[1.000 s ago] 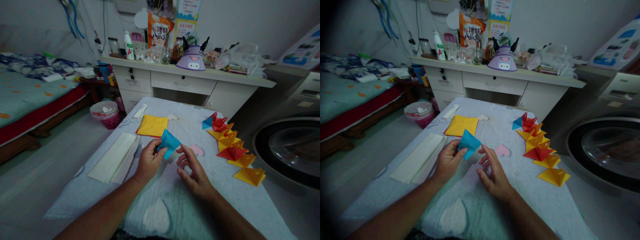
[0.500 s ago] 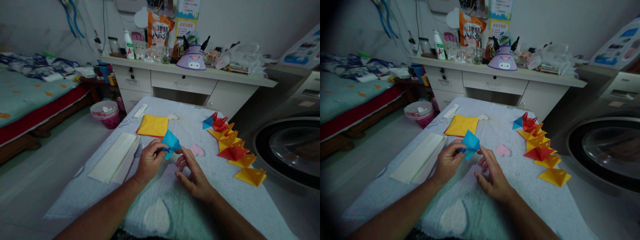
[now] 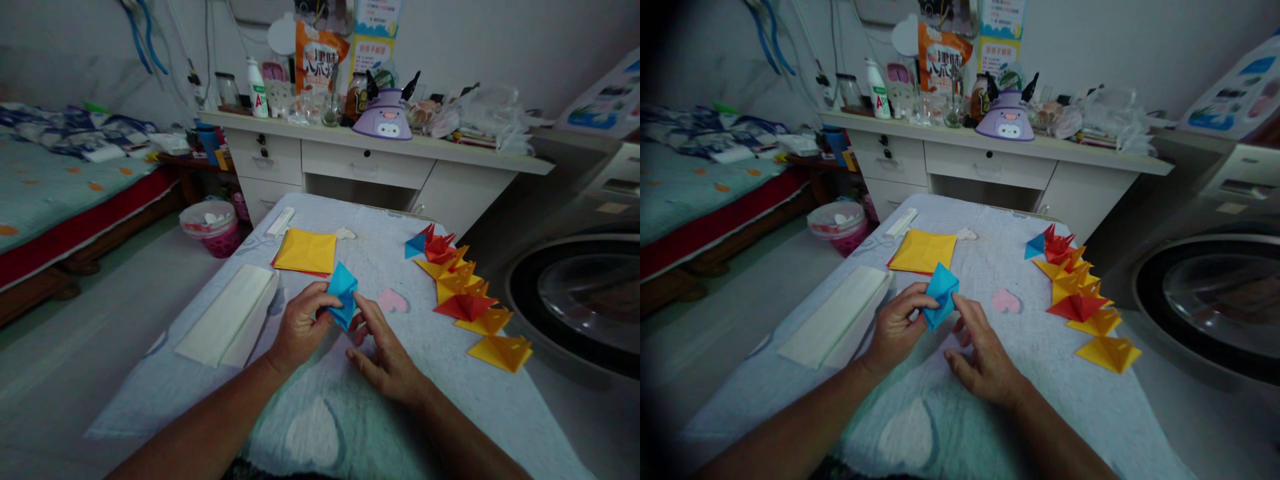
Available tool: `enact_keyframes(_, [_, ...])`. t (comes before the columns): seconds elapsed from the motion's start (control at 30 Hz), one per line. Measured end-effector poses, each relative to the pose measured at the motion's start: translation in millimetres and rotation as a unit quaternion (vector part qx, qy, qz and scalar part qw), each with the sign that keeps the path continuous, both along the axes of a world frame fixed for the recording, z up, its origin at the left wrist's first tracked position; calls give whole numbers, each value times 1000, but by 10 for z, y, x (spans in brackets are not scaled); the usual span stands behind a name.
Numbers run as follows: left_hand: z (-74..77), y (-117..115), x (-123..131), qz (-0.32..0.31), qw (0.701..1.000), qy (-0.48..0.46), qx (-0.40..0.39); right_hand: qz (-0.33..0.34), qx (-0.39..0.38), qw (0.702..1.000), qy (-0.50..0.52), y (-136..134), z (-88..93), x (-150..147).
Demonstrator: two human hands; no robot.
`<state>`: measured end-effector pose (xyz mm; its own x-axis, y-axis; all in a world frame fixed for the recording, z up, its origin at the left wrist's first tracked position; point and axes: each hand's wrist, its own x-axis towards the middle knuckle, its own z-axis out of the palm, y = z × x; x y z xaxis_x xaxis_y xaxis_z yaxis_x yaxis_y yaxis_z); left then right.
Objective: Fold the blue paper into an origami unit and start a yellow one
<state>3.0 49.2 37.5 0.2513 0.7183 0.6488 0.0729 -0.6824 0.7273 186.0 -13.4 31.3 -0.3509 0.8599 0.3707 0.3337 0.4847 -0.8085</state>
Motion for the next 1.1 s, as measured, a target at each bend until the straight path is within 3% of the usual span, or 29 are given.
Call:
enact_keyframes(0.37, [-20, 2, 10, -17, 999, -8, -32, 24, 3, 999, 32, 17, 5, 15])
enact_keyframes(0.73, [-50, 0, 35, -54, 996, 40, -54, 31, -43, 996, 67, 38, 68, 51])
enact_keyframes(0.93, [-44, -1, 59, -44, 990, 31, -134, 18, -40, 996, 80, 23, 26, 51])
enact_keyframes(1.1, [-41, -5, 70, -42, 983, 30, -176, -27, -84, 987, 134, -18, -30, 26])
